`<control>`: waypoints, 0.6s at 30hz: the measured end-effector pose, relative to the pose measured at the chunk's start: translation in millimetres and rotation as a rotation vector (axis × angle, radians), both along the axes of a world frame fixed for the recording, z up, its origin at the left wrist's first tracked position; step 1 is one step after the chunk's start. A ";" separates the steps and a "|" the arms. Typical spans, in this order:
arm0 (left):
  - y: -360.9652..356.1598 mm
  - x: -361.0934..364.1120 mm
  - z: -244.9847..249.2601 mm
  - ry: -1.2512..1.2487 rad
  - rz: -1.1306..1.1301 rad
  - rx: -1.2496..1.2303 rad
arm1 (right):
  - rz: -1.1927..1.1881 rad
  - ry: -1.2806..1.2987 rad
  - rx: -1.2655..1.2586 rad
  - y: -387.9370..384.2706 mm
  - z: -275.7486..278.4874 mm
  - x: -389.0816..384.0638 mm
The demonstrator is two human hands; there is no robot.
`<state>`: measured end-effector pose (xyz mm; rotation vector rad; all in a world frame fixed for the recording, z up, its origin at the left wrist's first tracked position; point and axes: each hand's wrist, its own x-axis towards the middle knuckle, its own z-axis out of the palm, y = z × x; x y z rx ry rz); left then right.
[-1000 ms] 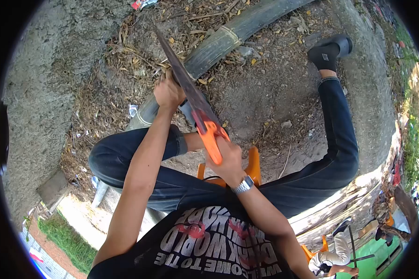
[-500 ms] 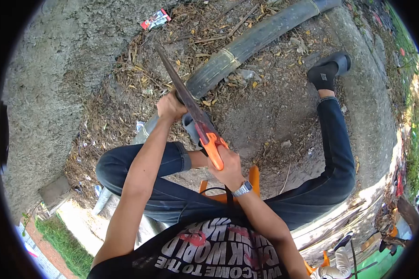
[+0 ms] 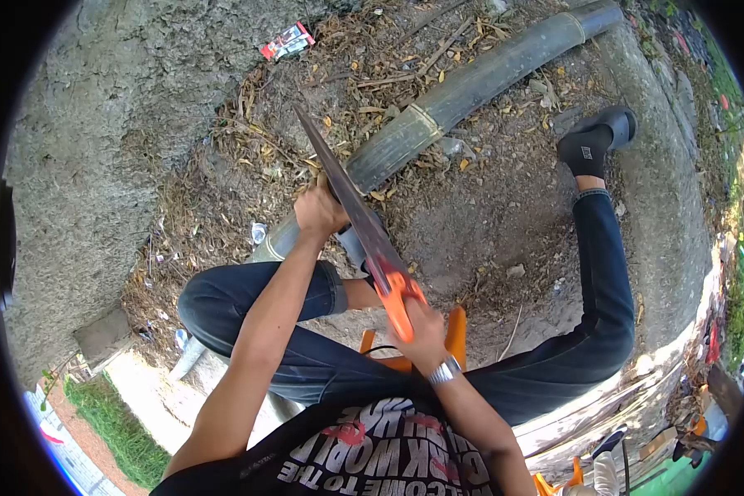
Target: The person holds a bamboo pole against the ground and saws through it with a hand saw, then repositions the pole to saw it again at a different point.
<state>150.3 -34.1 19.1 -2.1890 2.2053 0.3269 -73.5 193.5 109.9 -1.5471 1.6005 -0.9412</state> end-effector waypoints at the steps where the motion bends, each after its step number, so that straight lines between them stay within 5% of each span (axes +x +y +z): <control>1: -14.5 -1.0 7.9 -0.005 -0.002 -0.001 | 0.014 0.043 -0.058 28.6 11.6 -15.3; 3: -29.7 -3.9 36.5 -0.032 0.091 0.408 | 0.048 0.076 -0.079 55.8 19.6 -23.8; 10: -46.6 0.5 40.8 0.027 0.100 0.452 | 0.099 0.015 0.056 29.1 -9.8 -3.7; 15: -39.9 1.3 37.0 0.013 0.092 0.386 | 0.027 -0.007 0.038 63.2 63.4 -21.7; 18: -12.5 -3.9 32.4 0.008 0.140 0.378 | -0.001 -0.051 0.059 30.5 47.2 3.4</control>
